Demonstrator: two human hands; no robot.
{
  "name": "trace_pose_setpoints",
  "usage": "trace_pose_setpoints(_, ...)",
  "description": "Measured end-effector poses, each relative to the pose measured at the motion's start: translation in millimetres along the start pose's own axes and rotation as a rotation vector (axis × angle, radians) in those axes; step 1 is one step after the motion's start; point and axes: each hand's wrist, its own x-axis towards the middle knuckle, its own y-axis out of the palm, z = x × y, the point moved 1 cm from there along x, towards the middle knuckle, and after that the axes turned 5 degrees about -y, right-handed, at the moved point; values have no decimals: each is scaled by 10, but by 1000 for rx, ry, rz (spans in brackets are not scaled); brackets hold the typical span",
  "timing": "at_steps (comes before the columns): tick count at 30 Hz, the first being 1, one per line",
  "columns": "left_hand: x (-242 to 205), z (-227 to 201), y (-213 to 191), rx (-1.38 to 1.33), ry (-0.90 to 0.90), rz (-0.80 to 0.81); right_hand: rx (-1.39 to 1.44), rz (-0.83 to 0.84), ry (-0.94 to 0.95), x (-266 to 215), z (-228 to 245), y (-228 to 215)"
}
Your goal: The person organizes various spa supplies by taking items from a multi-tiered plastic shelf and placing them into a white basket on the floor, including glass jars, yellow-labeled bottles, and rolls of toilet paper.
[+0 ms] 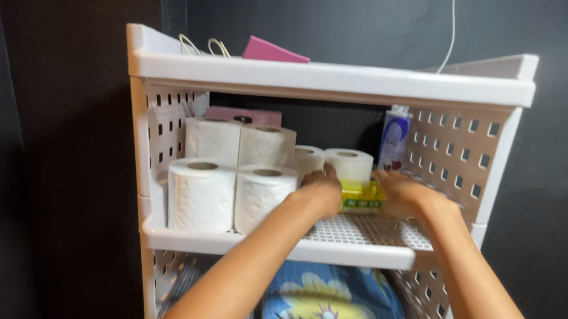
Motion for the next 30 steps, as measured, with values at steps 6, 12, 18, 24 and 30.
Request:
trace_pose_setpoints(6,28,-66,-109,45,-220,315,-56,87,67,334,-211,203)
trace_pose_setpoints(12,-220,8,-330,9,-145,246,-17,139,67,243,-125,151)
trace_pose_setpoints(18,-87,-14,-245,33,-91,197,-37,70,43,-31,23,-39)
trace_pose_setpoints(24,-819,-106,-700,181,150,-607,-169,-241,81,-489,278,-147)
trace_pose_setpoints(30,-1144,-81,-1368,-205,345,-845,-257,-598,59,-955,443,-339)
